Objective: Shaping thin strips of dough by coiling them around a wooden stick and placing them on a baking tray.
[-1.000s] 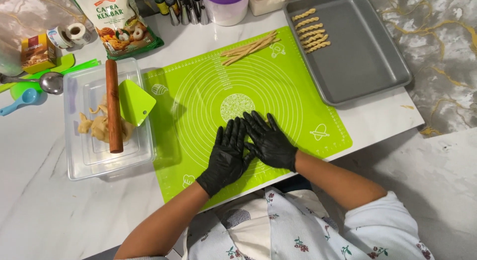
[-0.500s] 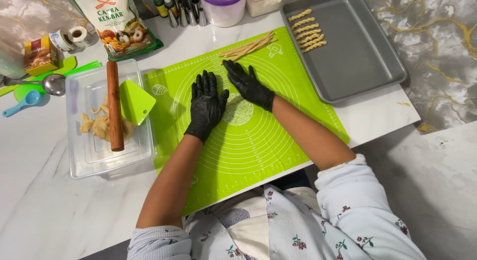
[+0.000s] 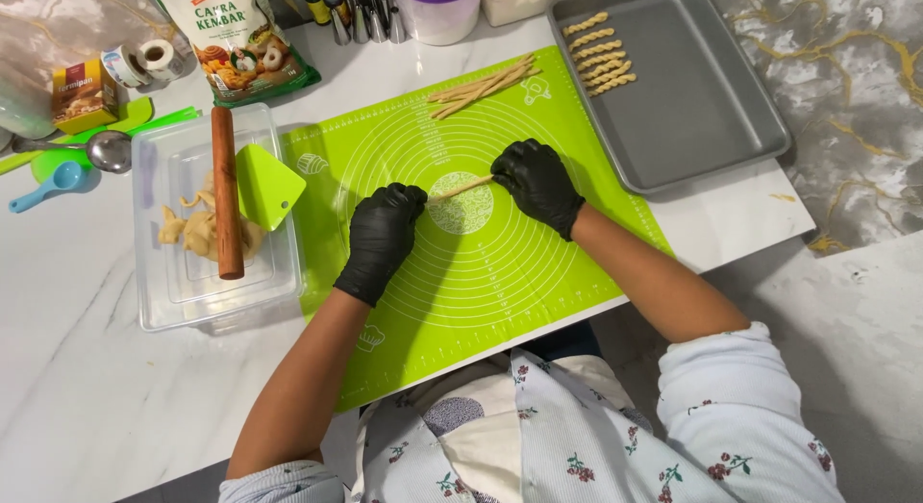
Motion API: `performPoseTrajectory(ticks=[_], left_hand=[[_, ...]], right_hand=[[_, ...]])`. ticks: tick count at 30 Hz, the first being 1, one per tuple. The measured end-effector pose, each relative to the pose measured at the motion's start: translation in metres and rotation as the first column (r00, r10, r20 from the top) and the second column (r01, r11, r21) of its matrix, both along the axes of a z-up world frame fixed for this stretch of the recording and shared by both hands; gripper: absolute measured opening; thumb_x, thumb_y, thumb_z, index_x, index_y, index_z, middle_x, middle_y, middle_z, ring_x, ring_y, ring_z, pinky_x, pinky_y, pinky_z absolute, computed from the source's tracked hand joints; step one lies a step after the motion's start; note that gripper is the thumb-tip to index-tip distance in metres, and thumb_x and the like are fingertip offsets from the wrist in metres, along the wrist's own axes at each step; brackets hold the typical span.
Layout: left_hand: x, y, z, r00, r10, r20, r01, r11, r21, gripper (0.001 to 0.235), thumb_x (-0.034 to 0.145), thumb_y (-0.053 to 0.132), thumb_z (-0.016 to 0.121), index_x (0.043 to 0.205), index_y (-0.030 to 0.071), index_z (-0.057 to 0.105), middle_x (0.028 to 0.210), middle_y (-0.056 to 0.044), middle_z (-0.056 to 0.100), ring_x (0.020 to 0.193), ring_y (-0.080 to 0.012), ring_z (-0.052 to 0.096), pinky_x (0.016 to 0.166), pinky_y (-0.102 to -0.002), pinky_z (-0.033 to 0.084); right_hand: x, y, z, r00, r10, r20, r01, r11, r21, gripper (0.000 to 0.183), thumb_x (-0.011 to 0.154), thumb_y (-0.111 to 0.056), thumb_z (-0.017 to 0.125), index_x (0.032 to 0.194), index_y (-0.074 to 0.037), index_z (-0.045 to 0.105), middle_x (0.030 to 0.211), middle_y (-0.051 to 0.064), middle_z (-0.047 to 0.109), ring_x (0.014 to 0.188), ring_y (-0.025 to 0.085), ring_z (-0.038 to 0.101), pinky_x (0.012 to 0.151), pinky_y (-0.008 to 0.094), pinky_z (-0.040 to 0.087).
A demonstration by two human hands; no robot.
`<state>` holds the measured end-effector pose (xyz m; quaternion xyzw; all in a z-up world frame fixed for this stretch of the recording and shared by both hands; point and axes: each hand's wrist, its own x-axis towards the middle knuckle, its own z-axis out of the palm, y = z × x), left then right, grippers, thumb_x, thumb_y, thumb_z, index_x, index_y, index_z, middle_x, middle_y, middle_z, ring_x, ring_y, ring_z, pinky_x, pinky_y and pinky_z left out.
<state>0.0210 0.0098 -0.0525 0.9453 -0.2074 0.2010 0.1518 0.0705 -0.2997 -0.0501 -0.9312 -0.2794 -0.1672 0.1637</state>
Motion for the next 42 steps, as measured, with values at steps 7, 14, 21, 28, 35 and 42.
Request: performPoseTrajectory(ticks=[7, 14, 21, 28, 35, 42], left_hand=[[-0.084, -0.008, 0.024, 0.992, -0.123, 0.019, 0.121, 0.99, 0.074, 0.012, 0.092, 0.032, 0.066, 0.104, 0.032, 0.064, 0.078, 0.009, 0.057, 0.077, -0.0189, 0.067, 0.063, -0.036, 0.057], [-0.143, -0.037, 0.024, 0.985, -0.17, -0.02, 0.17, 0.983, 0.063, 0.043, 0.102, 0.033, 0.057, 0.141, 0.014, 0.056, 0.128, -0.015, 0.062, 0.122, -0.0366, 0.056, 0.102, -0.047, 0.047], [-0.153, -0.06, 0.015, 0.948, -0.228, -0.224, 0.242, 0.97, 0.037, 0.091, 0.094, 0.064, 0.057, 0.163, 0.012, 0.029, 0.166, -0.014, 0.033, 0.153, -0.0373, 0.027, 0.125, -0.054, 0.016], [-0.095, -0.051, 0.021, 0.96, -0.159, -0.231, 0.165, 0.986, 0.008, 0.083, 0.099, 0.065, 0.049, 0.164, 0.018, 0.028, 0.165, -0.01, 0.036, 0.151, -0.0348, 0.034, 0.124, -0.056, 0.022], [-0.027, -0.035, 0.017, 0.978, -0.074, -0.195, 0.077, 0.997, 0.007, 0.076, 0.102, 0.062, 0.047, 0.163, 0.02, 0.032, 0.165, -0.008, 0.038, 0.151, -0.036, 0.034, 0.124, -0.058, 0.02], [-0.013, -0.014, -0.009, 0.99, -0.079, -0.113, 0.076, 0.997, -0.032, 0.062, 0.1, 0.053, 0.057, 0.153, 0.022, 0.052, 0.153, -0.005, 0.056, 0.143, -0.029, 0.049, 0.117, -0.051, 0.037]], right_hand=[[-0.092, -0.012, 0.023, 0.991, 0.044, -0.124, -0.051, 0.997, -0.058, 0.023, 0.094, -0.041, 0.071, 0.098, -0.018, 0.072, 0.107, 0.002, 0.069, 0.104, 0.027, 0.067, 0.084, 0.042, 0.054], [-0.163, 0.011, 0.041, 0.996, 0.079, 0.033, -0.076, 0.994, -0.079, 0.042, 0.101, -0.029, 0.059, 0.139, -0.012, 0.059, 0.135, 0.014, 0.059, 0.127, 0.034, 0.056, 0.105, 0.045, 0.046], [-0.195, 0.038, 0.028, 0.994, 0.108, -0.007, -0.108, 0.987, -0.117, 0.064, 0.106, -0.04, 0.05, 0.158, -0.006, 0.037, 0.165, 0.019, 0.033, 0.152, 0.038, 0.029, 0.124, 0.048, 0.02], [-0.132, 0.04, 0.022, 0.995, 0.08, -0.066, -0.091, 0.98, -0.178, 0.076, 0.105, -0.052, 0.048, 0.16, -0.002, 0.031, 0.164, 0.022, 0.033, 0.151, 0.04, 0.03, 0.123, 0.052, 0.022], [-0.048, 0.054, 0.033, 0.971, 0.073, -0.226, -0.126, 0.965, -0.229, 0.07, 0.107, -0.055, 0.04, 0.162, -0.013, 0.03, 0.167, 0.016, 0.03, 0.155, 0.036, 0.025, 0.123, 0.057, 0.018], [-0.017, 0.029, 0.055, 0.841, 0.334, -0.426, -0.078, 0.853, 0.516, 0.036, 0.107, -0.03, 0.057, 0.14, -0.014, 0.064, 0.143, 0.015, 0.062, 0.142, 0.037, 0.047, 0.121, 0.055, 0.027]])
